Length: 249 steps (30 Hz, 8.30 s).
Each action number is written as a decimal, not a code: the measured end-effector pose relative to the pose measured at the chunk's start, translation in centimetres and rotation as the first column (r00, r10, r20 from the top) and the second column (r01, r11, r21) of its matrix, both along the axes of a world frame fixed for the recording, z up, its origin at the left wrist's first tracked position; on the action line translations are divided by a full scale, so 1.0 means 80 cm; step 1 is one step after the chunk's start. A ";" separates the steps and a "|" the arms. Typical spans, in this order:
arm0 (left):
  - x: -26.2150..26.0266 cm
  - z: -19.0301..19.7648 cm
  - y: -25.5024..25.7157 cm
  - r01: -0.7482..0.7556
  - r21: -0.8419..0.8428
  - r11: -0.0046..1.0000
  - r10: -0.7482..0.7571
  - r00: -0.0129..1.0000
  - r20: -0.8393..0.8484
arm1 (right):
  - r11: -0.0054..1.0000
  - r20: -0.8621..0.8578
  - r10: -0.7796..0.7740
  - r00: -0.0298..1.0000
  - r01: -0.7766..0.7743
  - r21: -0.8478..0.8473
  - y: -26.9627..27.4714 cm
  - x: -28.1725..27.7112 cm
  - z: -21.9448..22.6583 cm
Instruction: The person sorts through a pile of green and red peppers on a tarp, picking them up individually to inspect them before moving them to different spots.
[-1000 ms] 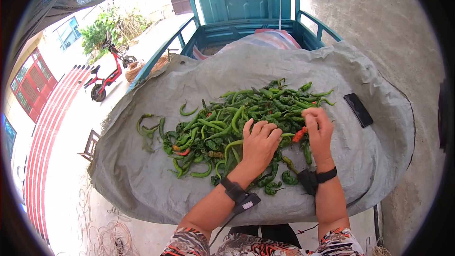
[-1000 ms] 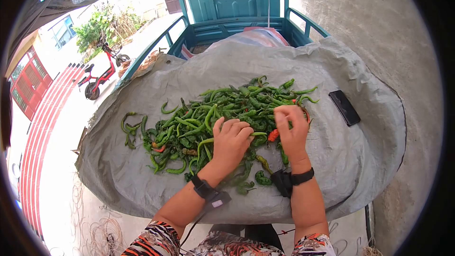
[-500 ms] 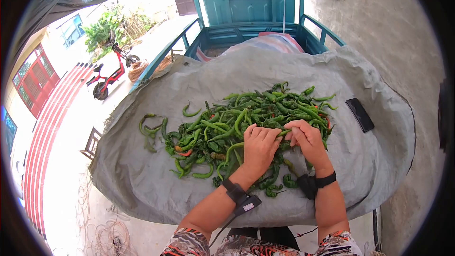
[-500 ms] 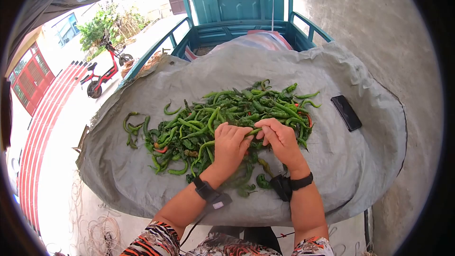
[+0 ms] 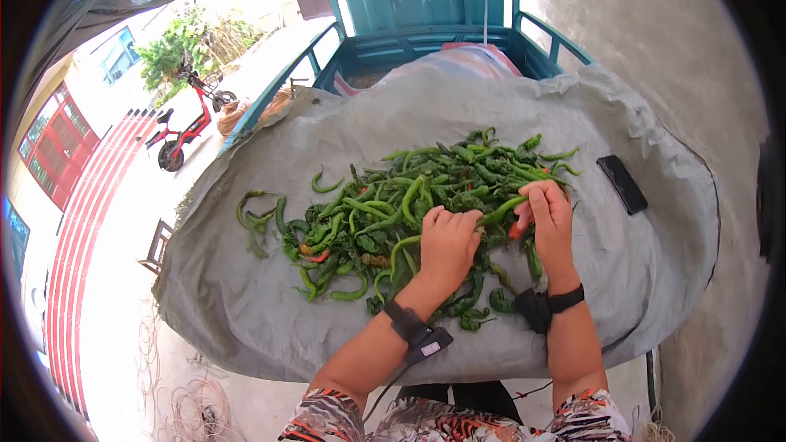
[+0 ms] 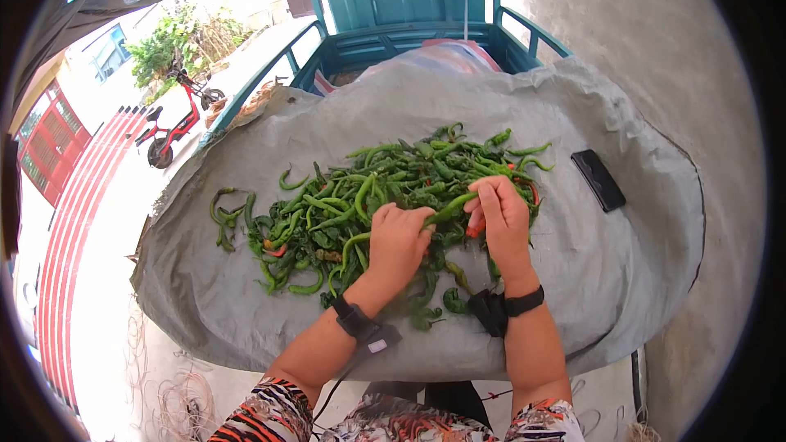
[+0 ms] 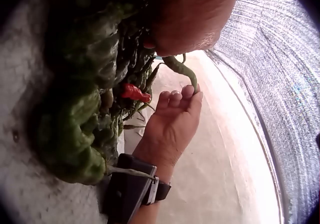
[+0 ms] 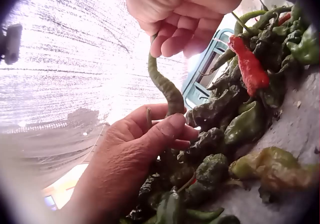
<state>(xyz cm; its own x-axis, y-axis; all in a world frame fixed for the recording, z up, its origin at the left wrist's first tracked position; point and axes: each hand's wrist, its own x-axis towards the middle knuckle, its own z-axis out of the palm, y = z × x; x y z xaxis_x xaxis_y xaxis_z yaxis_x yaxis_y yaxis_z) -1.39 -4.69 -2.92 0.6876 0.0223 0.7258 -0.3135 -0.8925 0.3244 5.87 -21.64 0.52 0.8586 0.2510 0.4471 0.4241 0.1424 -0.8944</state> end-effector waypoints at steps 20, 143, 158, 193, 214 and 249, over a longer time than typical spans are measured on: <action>-0.014 0.018 -0.011 0.339 0.163 0.927 -0.285 0.915 -0.284 | 0.859 -0.168 -0.328 0.930 0.367 0.357 -0.016 0.032 -0.009; -0.046 0.009 0.052 0.136 0.264 0.955 -0.118 0.990 -0.080 | 0.442 0.660 -0.475 0.583 0.806 -0.394 -0.042 -0.040 -0.007; -0.045 0.025 0.016 0.105 0.065 0.992 -0.100 0.992 -0.075 | 0.605 0.333 -0.131 0.934 0.341 -0.720 0.017 -0.101 -0.009; -0.135 0.036 -0.003 0.439 -0.161 0.884 -0.452 0.717 -0.531 | 0.692 0.270 -0.334 0.903 0.429 -0.581 -0.030 -0.088 0.030; -0.083 0.019 -0.001 0.020 -0.947 0.321 -0.662 0.720 -0.209 | 0.881 -0.091 -0.121 0.988 0.065 -0.469 -0.065 -0.149 0.007; -0.070 -0.025 -0.002 0.199 -0.512 0.836 -0.078 0.965 0.248 | 0.370 0.389 -0.041 0.920 0.375 -0.850 0.032 -0.085 -0.034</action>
<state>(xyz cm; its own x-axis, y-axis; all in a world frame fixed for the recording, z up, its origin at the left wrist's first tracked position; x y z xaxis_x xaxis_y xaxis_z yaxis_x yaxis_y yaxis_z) -6.99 -4.81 -4.92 0.5467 0.3593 0.7563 -0.5351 -0.5449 0.6456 -0.92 -19.08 -2.22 0.8355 0.4731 0.2795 0.5417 -0.7945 -0.2746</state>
